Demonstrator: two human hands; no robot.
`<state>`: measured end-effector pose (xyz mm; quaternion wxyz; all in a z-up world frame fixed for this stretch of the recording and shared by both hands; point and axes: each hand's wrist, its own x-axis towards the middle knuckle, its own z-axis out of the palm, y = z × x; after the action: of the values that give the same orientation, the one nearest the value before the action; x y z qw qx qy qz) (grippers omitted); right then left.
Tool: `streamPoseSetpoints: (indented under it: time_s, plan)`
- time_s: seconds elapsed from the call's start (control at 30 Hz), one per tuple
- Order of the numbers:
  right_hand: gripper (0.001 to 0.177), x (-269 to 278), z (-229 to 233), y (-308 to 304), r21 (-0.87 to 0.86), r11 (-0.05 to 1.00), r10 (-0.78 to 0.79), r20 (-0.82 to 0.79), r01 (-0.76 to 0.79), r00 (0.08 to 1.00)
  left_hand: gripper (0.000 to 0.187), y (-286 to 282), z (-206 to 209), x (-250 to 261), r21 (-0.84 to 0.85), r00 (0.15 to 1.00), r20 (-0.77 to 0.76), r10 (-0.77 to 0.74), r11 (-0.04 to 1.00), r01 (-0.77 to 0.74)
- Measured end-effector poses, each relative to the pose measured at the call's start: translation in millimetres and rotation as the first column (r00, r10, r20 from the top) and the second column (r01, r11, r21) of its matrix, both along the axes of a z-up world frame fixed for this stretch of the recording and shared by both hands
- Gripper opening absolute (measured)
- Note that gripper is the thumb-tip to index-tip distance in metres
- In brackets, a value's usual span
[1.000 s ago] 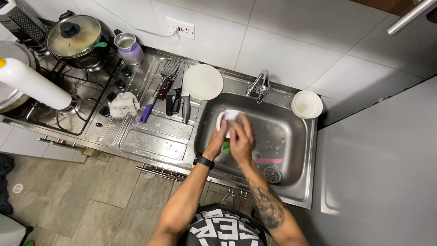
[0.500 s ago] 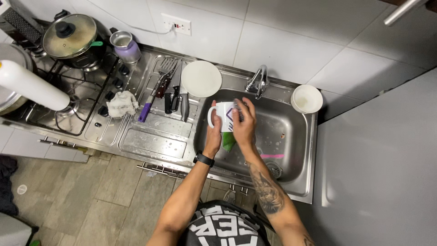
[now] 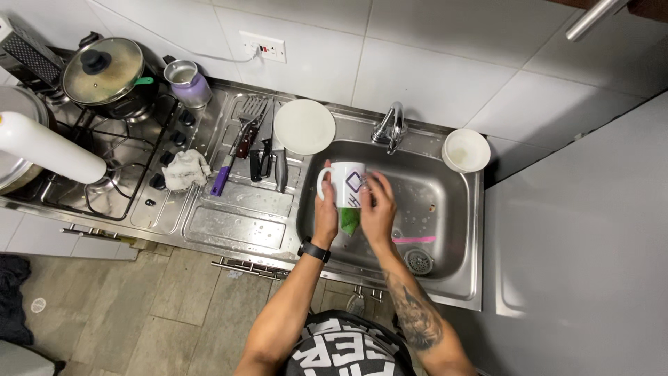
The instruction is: The person washes a mug and a plate with a sponge at the sink, then moves to a table to organize various dishes, pot lids, and tongs, eventually retrieving a small bowl from a cabinet to place food scraps into before rinsing the bowl.
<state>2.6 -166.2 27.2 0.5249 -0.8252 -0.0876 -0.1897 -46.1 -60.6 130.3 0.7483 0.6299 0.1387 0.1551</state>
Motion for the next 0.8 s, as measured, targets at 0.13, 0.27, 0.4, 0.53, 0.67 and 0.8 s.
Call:
streamPoseSetpoints:
  time_s: [0.13, 0.27, 0.4, 0.53, 0.67, 0.8]
  plan:
    - [0.039, 38.5, -49.0, 3.9, 0.74, 0.66, 0.191, -0.331, 0.129, 0.924, 0.052, 2.5, -84.1, 38.7, -0.213, 0.982, -0.138, 0.127, 0.965, -0.155]
    - [0.034, 46.5, -97.2, 8.8, 0.853, 0.13, 0.356, -0.515, 0.505, 0.78, 0.044, 6.5, -90.2, 43.7, 0.406, 0.954, -0.221, 0.2, 0.909, -0.097]
    - [0.04, 23.2, -112.1, 13.4, 0.823, 0.241, 0.314, -0.568, 0.514, 0.761, 0.125, 4.3, -60.1, 16.8, 0.46, 0.854, -0.504, -0.126, 0.798, 0.389]
    - [0.034, 13.3, -102.2, -0.1, 0.797, 0.39, 0.3, -0.583, 0.46, 0.755, 0.113, 27.6, -163.3, 33.1, 0.296, 0.877, -0.467, -0.116, 0.914, 0.278]
    - [0.06, 23.4, -248.3, -59.6, 0.338, 0.863, -0.053, -0.679, 0.376, 0.732, 0.085, 34.9, -182.2, 17.0, -0.27, 0.964, -0.204, -0.171, 0.956, 0.112]
    - [0.062, 45.3, -281.1, -60.2, -0.617, 0.786, -0.352, -0.417, 0.023, 0.838, 0.066, 52.8, -184.7, 8.1, -0.443, 0.969, -0.121, -0.216, 0.885, 0.142]
